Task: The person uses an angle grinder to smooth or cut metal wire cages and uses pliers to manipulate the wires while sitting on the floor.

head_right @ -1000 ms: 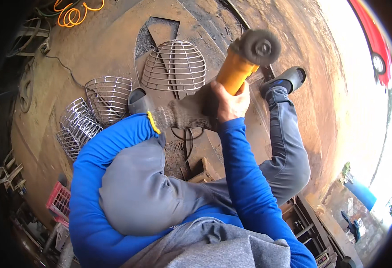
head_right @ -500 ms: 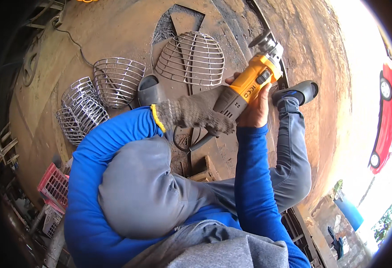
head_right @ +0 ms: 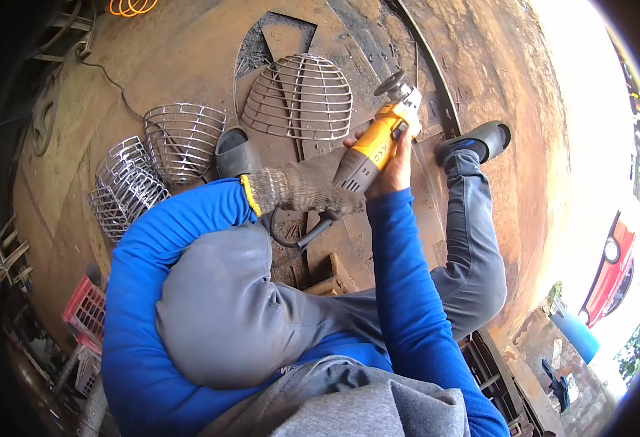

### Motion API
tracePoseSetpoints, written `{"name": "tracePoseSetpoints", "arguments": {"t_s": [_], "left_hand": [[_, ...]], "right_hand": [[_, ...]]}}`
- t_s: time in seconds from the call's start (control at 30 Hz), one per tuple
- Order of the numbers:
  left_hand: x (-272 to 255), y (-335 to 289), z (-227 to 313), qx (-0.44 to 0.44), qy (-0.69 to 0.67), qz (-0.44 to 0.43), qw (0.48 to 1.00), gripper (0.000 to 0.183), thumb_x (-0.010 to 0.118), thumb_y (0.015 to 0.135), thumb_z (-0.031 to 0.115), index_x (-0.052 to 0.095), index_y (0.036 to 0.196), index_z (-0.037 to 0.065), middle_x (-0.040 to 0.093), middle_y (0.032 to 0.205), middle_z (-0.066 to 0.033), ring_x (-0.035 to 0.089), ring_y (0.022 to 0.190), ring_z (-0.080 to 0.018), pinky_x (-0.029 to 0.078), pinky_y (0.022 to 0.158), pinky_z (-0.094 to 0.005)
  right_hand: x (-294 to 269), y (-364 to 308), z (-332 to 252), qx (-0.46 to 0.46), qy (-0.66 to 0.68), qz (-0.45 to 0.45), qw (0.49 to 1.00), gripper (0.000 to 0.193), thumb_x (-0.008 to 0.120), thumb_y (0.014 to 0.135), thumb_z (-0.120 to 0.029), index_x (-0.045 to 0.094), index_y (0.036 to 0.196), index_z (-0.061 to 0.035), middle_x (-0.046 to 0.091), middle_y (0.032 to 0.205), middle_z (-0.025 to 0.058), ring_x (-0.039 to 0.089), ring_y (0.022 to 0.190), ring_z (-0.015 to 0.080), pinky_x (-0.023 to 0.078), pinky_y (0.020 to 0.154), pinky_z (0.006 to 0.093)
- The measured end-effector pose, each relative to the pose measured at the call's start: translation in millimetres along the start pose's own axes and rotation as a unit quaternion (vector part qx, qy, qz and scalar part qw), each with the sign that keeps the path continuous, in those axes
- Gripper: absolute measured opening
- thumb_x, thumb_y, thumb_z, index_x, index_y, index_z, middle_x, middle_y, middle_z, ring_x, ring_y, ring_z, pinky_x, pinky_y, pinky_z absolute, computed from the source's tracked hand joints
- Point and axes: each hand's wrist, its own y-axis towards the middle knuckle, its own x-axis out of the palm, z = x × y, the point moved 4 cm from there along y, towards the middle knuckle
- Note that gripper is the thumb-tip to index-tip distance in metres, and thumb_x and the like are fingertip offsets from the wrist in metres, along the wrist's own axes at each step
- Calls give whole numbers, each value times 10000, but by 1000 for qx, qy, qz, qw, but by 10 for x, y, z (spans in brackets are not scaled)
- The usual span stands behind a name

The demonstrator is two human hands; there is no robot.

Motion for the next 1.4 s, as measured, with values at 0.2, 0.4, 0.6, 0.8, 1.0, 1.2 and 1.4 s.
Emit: {"name": "tracePoseSetpoints", "arguments": {"t_s": [0.2, 0.4, 0.6, 0.8, 1.0, 1.2, 1.4], "left_hand": [[48, 70, -6, 141, 76, -118, 980, 698, 734, 844, 488, 545, 1313, 7, 689, 1054, -133, 671, 923, -200, 551, 785, -318], [-1263, 362, -480, -83, 488, 269, 826, 649, 588, 935, 431, 423, 1451, 74, 484, 1451, -196, 501, 1311, -362, 401, 1106, -449], [-1553, 560, -272, -68, 623, 133, 768, 612, 590, 932, 326, 376, 1481, 157, 449, 1480, -166, 432, 1376, -345, 401, 1123, -459], [-1588, 623, -181, -98, 630, 70, 767, 687, 668, 890, 465, 387, 1445, 173, 464, 1449, -184, 474, 1326, -423, 462, 1043, -569], [-1622, 701, -379, -146, 578, 209, 775, 700, 639, 897, 490, 384, 1467, 173, 448, 1462, -211, 442, 1357, -422, 419, 1084, -555], [-1508, 666, -400, -218, 458, 238, 828, 790, 658, 858, 572, 388, 1443, 115, 456, 1449, -230, 441, 1353, -425, 356, 1130, -538], [-1261, 525, -832, -247, 426, 302, 816, 879, 713, 825, 544, 290, 1482, 141, 386, 1455, -321, 440, 1329, -491, 380, 1082, -595]], "right_hand": [[-28, -212, -104, 2, 28, -75, 997, 567, 669, 894, -411, 535, 1237, 20, 666, 1115, 215, 617, 1138, 433, 463, 1025, 581], [-493, -334, -582, 3, -187, 25, 982, 461, 741, 808, -177, 554, 1185, 11, 664, 1057, 175, 683, 958, 335, 576, 845, 484], [-655, -430, -1003, -44, -509, 61, 858, 517, 849, 656, -77, 626, 1120, -32, 682, 1006, 30, 643, 897, 145, 515, 837, 300], [-379, -506, -965, -17, -582, 8, 813, 487, 845, 650, -73, 639, 1089, -31, 684, 971, 26, 642, 879, 145, 510, 814, 295], [-435, -531, -944, 22, -560, 23, 828, 454, 841, 687, -121, 661, 1092, -27, 686, 963, 24, 632, 859, 135, 503, 800, 295], [-741, -370, -601, 57, -488, 70, 868, 437, 857, 715, -171, 668, 1082, -29, 682, 914, 41, 645, 776, 151, 534, 724, 327], [-571, -167, -166, 118, -464, 64, 876, 441, 872, 717, -228, 692, 1072, -38, 694, 923, 44, 646, 779, 140, 532, 731, 309]]}}
